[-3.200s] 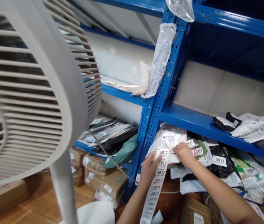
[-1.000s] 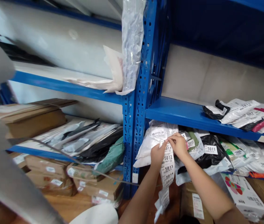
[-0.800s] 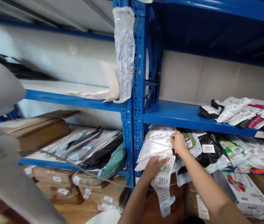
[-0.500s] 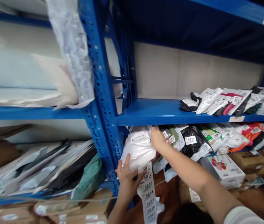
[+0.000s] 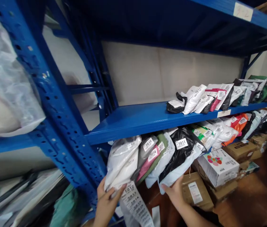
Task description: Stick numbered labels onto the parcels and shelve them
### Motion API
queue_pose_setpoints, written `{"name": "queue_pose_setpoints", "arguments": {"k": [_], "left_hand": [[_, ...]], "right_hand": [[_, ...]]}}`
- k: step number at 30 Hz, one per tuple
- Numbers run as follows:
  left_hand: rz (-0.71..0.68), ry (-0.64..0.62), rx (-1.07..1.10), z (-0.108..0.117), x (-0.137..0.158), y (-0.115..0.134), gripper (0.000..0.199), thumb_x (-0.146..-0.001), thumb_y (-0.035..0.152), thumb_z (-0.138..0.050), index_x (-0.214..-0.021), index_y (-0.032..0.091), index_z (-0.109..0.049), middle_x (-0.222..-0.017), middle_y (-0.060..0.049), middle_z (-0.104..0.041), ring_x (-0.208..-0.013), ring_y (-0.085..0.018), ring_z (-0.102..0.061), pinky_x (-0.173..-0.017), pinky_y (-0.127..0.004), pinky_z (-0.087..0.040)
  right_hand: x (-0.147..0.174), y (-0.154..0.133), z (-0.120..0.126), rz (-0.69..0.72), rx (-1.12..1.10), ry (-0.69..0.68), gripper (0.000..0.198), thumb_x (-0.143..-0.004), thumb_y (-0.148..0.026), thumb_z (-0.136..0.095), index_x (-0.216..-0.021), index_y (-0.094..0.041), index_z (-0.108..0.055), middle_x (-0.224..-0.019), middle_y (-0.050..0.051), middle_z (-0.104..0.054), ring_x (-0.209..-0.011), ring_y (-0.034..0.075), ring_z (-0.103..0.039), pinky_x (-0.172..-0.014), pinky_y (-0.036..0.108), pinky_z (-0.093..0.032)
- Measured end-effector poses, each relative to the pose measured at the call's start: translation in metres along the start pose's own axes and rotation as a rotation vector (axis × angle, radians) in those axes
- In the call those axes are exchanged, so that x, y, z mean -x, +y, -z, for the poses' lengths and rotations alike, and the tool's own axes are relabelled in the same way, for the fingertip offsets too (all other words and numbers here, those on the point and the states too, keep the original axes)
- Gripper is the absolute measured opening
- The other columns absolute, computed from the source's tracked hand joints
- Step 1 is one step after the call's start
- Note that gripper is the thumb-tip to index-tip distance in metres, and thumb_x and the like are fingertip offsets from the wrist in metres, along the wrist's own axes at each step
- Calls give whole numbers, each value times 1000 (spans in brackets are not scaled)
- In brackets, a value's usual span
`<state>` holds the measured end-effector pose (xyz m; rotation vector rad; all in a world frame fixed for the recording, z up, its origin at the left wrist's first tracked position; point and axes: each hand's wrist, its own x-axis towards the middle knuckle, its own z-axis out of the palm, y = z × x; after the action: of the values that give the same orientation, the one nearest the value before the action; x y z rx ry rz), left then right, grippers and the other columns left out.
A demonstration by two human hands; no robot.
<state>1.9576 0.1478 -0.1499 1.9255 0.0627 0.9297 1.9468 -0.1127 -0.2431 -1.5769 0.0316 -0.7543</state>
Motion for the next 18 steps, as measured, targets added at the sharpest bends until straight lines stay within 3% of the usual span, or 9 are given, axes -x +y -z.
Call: {"name": "queue_pose_setpoints", "arguments": {"k": [4,8,11,14,16,18], "left_hand": [[27,-6,-10,-4,-6,4,66,-51,86,-62,-67,22,-69,-135,-12,-52,-130,-38,-51,-116,-47,-38],[35,-35,-38,-9,-15,5,60,-53,79,-62,-67,22,-72,-135,-11,-51,-131,-39,-49,-118,-47,-36],[51,-33,-74,-14,-21,11,53,-54,73,-63,-65,21,-69,-136,-12,-50,-132,-39,-48,-118,-46,-35],[128,-17,-77,-18,-19,23,49,-51,69,-64,-65,21,-64,-137,-14,-50,-133,-38,-48,-119,-44,-34],[198,4,-59,-20,-10,32,50,-51,68,-64,-65,21,-61,-141,-16,-48,-131,-39,-50,-118,-46,-35],[225,52,-36,-23,6,40,50,-52,69,-62,-65,20,-58,-146,-20,-45,-129,-40,-52,-117,-49,-37]], "right_hand": [[-14,-22,-51,-118,-174,162,84,-76,-58,-69,-134,-19,-23,-111,18,-66,-106,34,-66,-96,50,-54],[-44,-32,-65,-176,12,235,90,-78,-46,-71,-139,-12,-15,-128,28,-57,-117,33,-61,-101,48,-52],[-66,-33,-61,-183,190,254,92,-72,-38,-78,-137,-8,-19,-136,34,-48,-131,37,-50,-109,50,-45],[-75,-32,-51,-133,234,216,89,-66,-39,-82,-131,-9,-29,-130,31,-51,-133,40,-47,-109,51,-44],[-72,-27,-36,-72,213,136,90,-65,-44,-82,-130,-9,-32,-127,27,-53,-128,38,-51,-107,50,-45],[-64,-17,-8,-36,167,23,88,-68,-46,-79,-133,-10,-32,-121,20,-55,-110,31,-62,-99,46,-51]]}}
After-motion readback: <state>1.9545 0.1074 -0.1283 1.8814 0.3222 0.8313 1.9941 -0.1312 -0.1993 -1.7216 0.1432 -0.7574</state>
